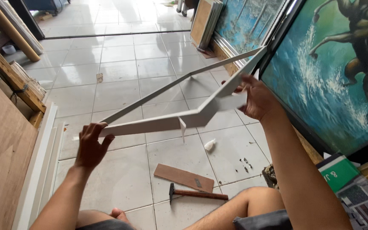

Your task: The person assembles a white rectangular picture frame by applying glue to the mitered corners and securing them with small metal nails. They use a hammer to tap the nails into place, repeating the process for each corner until the frame is fully assembled.

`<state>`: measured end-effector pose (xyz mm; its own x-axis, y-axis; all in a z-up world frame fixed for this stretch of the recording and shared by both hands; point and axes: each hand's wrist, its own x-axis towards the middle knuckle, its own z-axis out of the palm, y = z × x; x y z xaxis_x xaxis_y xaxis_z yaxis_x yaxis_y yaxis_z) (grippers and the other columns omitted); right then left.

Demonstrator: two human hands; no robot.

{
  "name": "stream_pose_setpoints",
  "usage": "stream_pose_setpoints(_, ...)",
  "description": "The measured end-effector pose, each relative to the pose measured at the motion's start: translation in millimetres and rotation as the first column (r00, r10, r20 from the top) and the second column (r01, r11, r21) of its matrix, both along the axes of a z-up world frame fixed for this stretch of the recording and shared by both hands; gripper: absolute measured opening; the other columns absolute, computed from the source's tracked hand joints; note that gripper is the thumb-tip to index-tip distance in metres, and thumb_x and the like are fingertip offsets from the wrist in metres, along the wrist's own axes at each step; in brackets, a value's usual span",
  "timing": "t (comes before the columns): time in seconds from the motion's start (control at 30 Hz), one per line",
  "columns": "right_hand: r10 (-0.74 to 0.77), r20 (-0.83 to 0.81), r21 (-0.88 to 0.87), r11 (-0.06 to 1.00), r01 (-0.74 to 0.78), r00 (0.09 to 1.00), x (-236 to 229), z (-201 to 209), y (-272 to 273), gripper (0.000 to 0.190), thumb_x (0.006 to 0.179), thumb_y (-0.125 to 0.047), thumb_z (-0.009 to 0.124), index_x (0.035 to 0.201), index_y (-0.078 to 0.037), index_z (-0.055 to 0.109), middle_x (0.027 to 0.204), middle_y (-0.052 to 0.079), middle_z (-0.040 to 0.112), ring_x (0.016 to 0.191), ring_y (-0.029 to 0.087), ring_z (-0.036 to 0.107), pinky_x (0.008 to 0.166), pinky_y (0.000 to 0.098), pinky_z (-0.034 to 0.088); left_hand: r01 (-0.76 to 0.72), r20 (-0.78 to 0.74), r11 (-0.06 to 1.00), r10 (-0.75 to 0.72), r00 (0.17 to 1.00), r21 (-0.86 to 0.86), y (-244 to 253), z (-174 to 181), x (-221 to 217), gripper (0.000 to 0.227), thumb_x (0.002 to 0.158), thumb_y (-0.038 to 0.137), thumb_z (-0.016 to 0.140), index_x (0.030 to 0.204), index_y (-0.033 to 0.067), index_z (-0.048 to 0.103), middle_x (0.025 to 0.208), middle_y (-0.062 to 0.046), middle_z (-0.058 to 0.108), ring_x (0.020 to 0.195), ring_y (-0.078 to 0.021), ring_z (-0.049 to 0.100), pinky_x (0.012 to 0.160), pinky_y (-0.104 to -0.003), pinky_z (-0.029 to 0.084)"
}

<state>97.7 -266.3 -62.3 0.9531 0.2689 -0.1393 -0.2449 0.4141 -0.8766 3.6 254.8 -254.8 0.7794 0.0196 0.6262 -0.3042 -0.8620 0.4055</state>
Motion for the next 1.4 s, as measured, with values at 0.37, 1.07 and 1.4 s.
stream_pose_setpoints(0.37, 0.015, -0.219, -0.091, 0.995, -0.036, 0.976, 64, -159, 8, 0.032, 0.101, -0.047, 0.055, 0.093, -0.015, 0.055, 0.088, 0.012, 0.073, 0.067, 0.032, 0.073, 0.048, 0.0314, 0.059, -0.124, 0.018, 0.986, 0.127, 0.992, -0.109, 0, 11, -8, 0.066, 0.096, 0.057, 0.063, 0.145, 0.0169, 0.046, 0.141, -0.014, 0.047, 0.141, -0.0386, 0.039, 0.116, -0.063, 0.025)
stream_pose_setpoints(1.07, 0.119, -0.147, -0.89, 0.418, -0.184, 0.982, -14, -323, 96, 0.04, 0.093, -0.043, 0.067, 0.125, -0.019, 0.068, 0.12, 0.012, 0.071, 0.106, 0.036, 0.071, 0.076, 0.0544, 0.064, -0.644, -0.581, -0.058, -0.376, 0.721, -0.762, -152, -153, 51, 0.096, 0.087, 0.022, 0.079, 0.159, 0.0058, 0.018, 0.142, -0.031, 0.038, 0.113, -0.0465, 0.065, 0.093, -0.054, 0.061)
stream_pose_setpoints(1.4, 0.682, 0.068, -0.978, -0.098, 0.183, 0.728, -54, -331, 100, 0.053, 0.078, -0.042, 0.079, 0.128, -0.027, 0.068, 0.13, 0.0, 0.063, 0.125, 0.025, 0.057, 0.094, 0.0444, 0.056, -0.622, -0.57, -0.033, -0.364, 0.737, -0.783, -175, -103, 38, 0.105, 0.088, 0.021, 0.079, 0.164, 0.0016, 0.011, 0.159, -0.038, 0.025, 0.146, -0.0544, 0.032, 0.121, -0.056, 0.029)
